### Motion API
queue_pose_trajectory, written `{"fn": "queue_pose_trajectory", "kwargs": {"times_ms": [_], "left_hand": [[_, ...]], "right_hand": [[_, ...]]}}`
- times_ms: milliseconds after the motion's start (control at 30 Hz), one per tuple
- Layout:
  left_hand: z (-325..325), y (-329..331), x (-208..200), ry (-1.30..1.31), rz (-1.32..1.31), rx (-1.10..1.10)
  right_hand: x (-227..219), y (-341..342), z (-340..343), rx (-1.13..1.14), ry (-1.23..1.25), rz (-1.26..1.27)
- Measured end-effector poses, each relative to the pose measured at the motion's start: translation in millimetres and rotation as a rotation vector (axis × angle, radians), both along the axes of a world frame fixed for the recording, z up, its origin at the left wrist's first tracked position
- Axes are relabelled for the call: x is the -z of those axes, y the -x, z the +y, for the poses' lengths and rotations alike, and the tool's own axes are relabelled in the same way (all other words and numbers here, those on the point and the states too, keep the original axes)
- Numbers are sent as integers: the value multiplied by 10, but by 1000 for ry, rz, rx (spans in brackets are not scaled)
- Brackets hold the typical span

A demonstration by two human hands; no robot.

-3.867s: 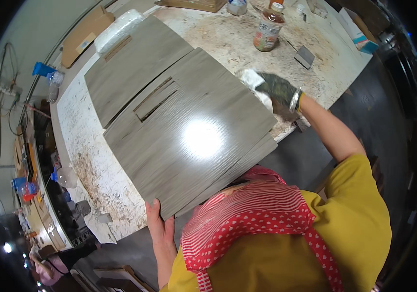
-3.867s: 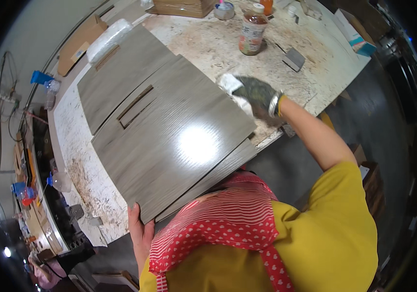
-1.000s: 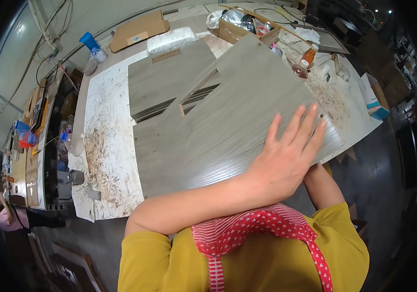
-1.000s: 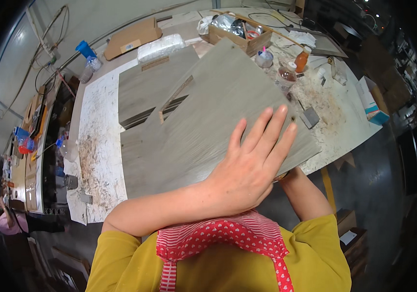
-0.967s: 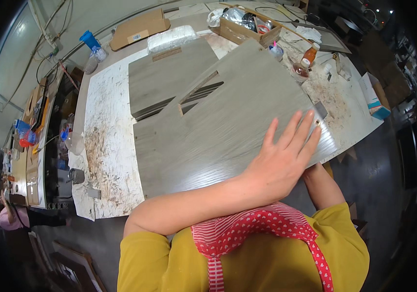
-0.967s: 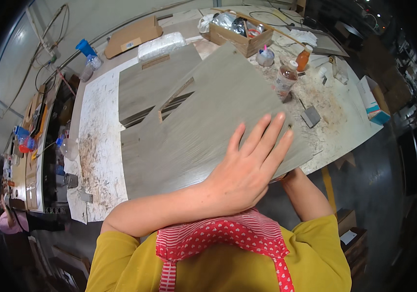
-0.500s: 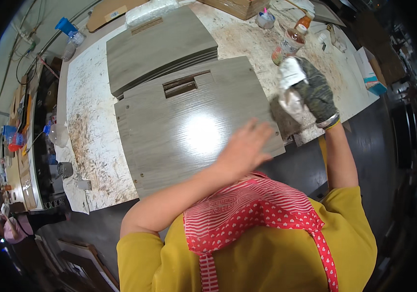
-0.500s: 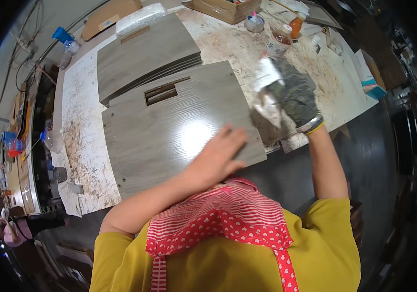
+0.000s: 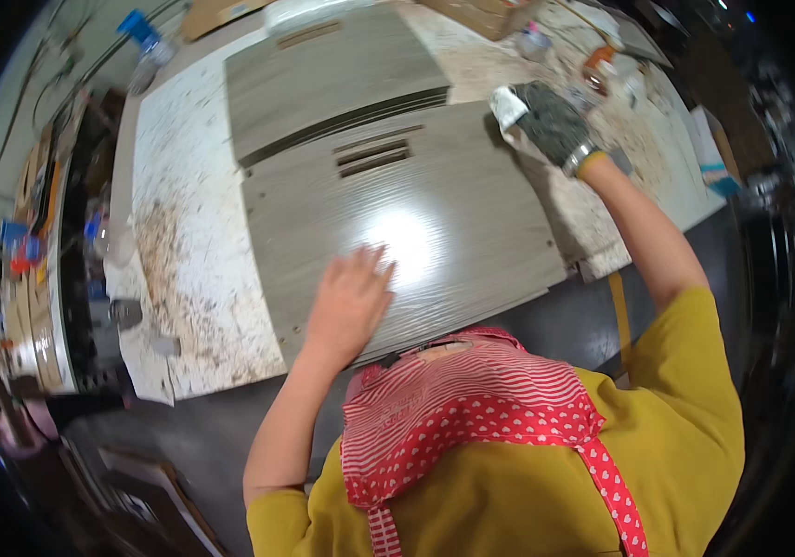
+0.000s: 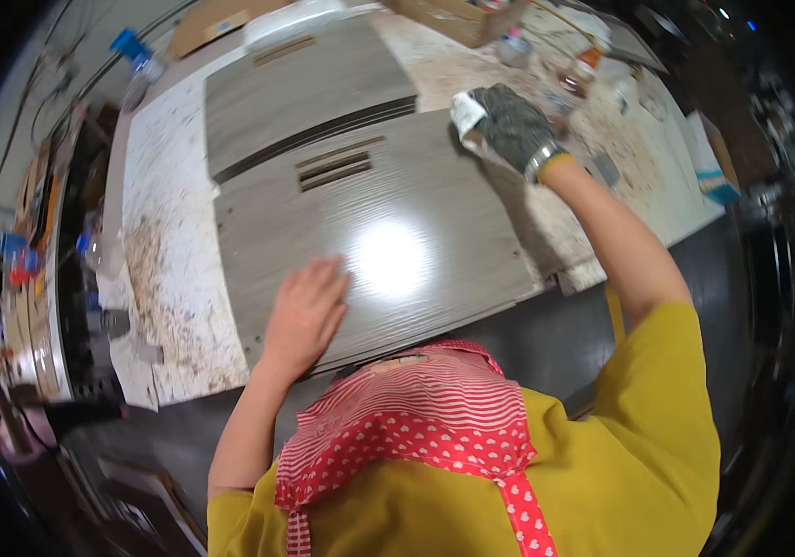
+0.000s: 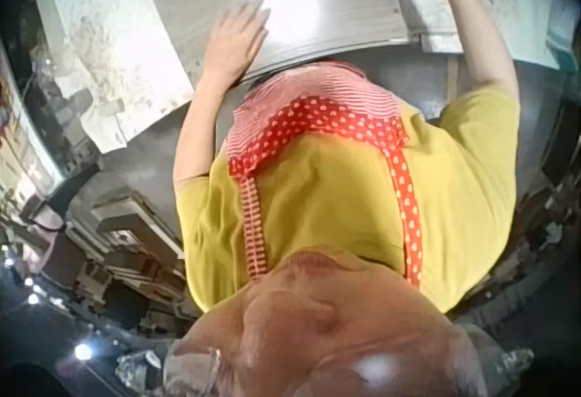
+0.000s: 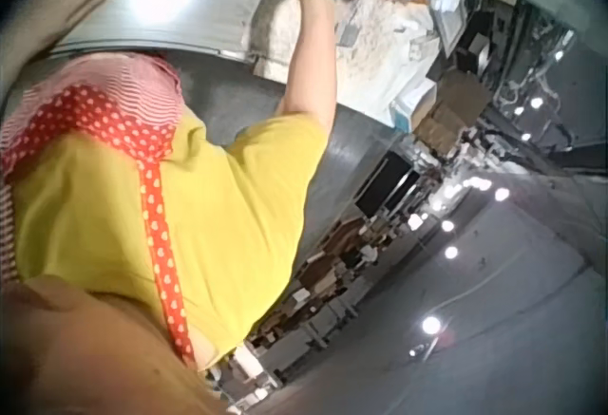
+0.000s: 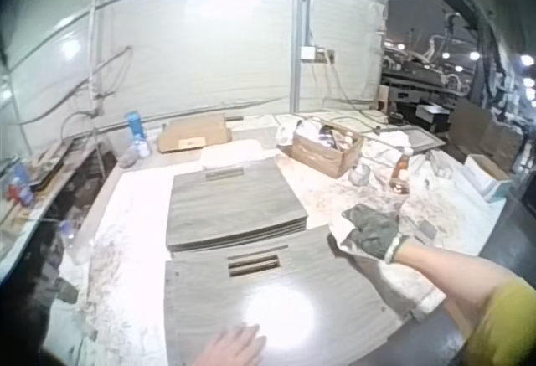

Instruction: The person wipes wooden furniture panels with a cloth and a cleaning solution, handling the panels one by one and turning them over to clean multiple sides.

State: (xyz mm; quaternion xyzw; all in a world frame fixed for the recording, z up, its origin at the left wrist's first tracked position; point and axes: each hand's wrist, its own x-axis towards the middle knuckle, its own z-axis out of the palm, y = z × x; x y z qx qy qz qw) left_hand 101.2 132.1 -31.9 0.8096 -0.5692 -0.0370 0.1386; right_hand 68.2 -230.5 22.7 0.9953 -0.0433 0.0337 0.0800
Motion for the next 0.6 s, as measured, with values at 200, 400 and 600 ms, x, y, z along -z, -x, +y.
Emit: {"fn": "queue_pose_trajectory", "kwargs": {"times_ms": [200,400,600], "left_hand": [[68,131,-97,105,210,296],[111,71,33,137,214,260],[37,108,57,207,184,275]], "right_hand": [[196,-66,1366,-758,-388,21],[-150,-799,1903,-892,-212,-363],[484,-1618,2279,-885,-540,-228]]}}
